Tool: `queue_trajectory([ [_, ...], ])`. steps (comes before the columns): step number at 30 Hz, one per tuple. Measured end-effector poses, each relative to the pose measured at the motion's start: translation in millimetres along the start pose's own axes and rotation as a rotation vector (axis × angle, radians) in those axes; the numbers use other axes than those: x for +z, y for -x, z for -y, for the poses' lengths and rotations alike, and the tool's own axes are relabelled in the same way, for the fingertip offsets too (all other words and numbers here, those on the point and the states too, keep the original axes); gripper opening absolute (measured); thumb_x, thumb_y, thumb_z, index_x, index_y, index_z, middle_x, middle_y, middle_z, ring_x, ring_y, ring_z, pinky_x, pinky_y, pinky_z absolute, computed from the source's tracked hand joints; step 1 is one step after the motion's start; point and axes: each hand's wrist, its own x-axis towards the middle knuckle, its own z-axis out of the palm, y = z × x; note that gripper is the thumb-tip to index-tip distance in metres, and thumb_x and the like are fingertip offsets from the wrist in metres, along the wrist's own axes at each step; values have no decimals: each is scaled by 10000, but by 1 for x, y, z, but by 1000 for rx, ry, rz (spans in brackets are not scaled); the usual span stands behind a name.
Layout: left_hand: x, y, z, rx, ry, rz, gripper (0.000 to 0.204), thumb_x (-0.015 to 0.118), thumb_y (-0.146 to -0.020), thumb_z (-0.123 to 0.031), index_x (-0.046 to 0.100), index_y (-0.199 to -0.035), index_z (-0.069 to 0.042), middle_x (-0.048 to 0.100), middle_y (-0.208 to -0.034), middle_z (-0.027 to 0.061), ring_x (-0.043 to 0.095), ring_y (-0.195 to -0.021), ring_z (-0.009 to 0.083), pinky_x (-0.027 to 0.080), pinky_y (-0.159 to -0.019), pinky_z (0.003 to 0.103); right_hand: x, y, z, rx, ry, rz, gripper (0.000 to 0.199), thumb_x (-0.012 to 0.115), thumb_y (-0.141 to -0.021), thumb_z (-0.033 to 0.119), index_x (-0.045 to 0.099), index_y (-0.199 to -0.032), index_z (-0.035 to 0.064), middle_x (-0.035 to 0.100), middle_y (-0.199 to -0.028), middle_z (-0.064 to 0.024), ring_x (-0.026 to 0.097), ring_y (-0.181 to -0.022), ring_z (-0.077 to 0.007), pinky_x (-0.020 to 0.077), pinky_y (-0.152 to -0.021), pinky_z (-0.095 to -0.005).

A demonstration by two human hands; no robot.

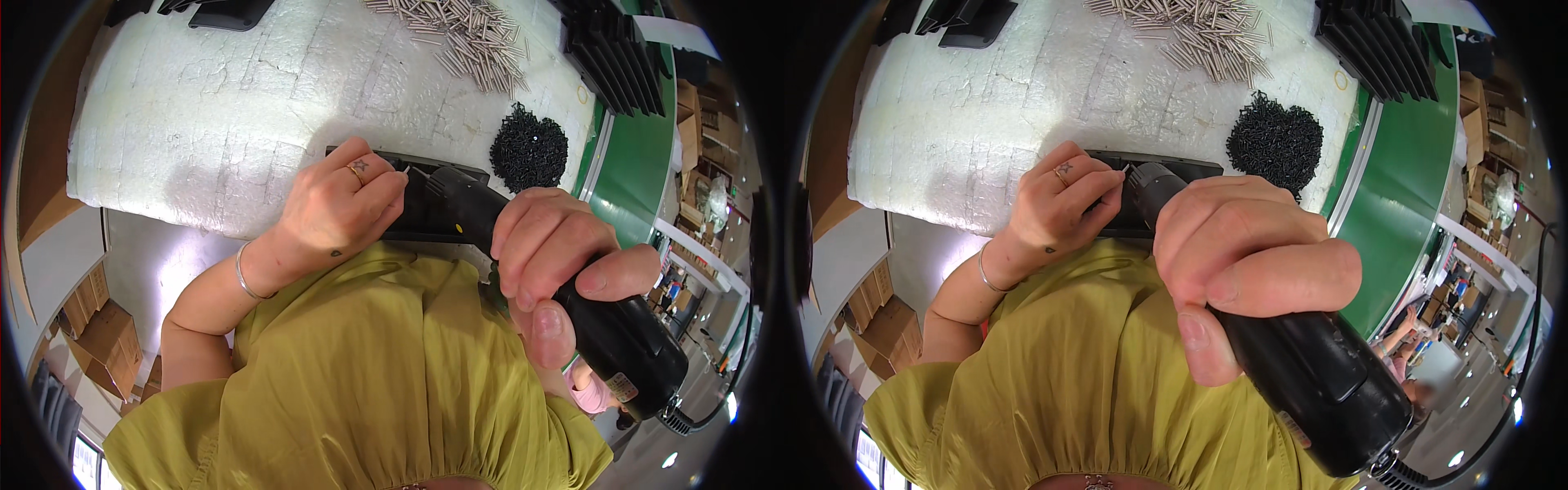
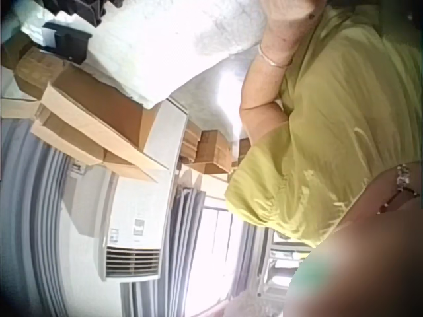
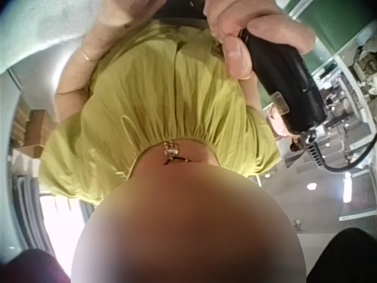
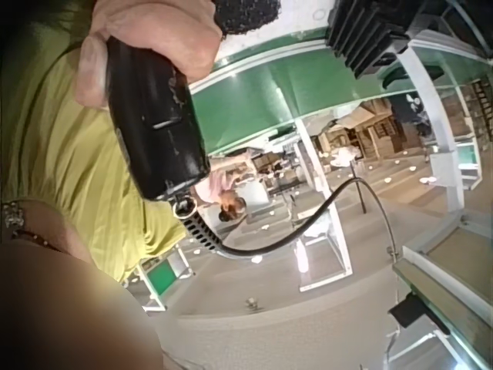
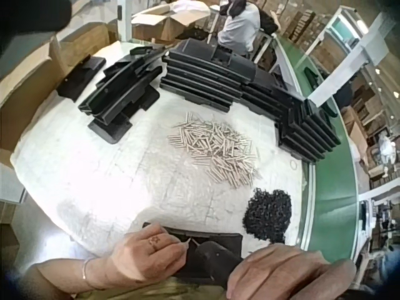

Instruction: Assembling plastic housing components using an electric screwdriver and screws.

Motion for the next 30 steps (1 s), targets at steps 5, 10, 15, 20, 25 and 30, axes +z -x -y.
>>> queue_trajectory([
  [5, 3, 0, 2, -2, 37, -9, 134, 680, -654, -4, 586, -742, -44, 546, -675, 26, 531, -638, 205, 461, -505, 312, -1, -2, 2, 38, -18, -9, 291, 585, -777, 92, 368, -967, 133, 474, -637, 4, 450, -465, -120, 378, -483, -287],
  [10, 3, -1, 3, -7, 77, 7, 131, 682, -657, -19, 582, -737, -46, 547, -676, 32, 538, -646, 211, 462, -510, 314, -2, -9, 2, 88, -37, 33, 291, 591, -781, 91, 365, -959, 129, 472, -636, 0, 445, -467, -124, 384, -501, -298],
  [15, 4, -2, 1, -20, 88, 25, 124, 678, -658, -34, 581, -734, -46, 531, -664, 37, 534, -656, 218, 460, -531, 322, 0, -12, 2, 116, -17, 27, 286, 591, -784, 88, 362, -950, 127, 474, -638, 0, 448, -474, -126, 392, -513, -311],
  [20, 3, -2, -1, -45, 90, 39, 115, 676, -659, -44, 584, -728, -44, 524, -662, 43, 527, -657, 224, 458, -550, 328, 2, -12, 2, 129, 1, 50, 286, 587, -783, 74, 365, -958, 118, 483, -653, -13, 452, -500, -134, 395, -523, -319],
  [25, 0, -4, -5, -15, 46, 114, 122, 691, -667, -72, 588, -725, -43, 523, -665, 49, 523, -655, 227, 454, -553, 338, 2, -13, 1, 132, -21, 77, 287, 584, -792, 71, 377, -989, 103, 487, -665, -27, 457, -526, -143, 395, -543, -324],
  [30, 1, -9, -7, 0, 44, 92, 173, 730, -654, -114, 617, -765, -42, 545, -693, 55, 532, -670, 232, 463, -569, 329, -14, 2, 18, 17, -175, -210, 325, 548, -826, 173, 450, -1129, 107, 481, -655, 30, 440, -533, -92, 369, -581, -264],
])
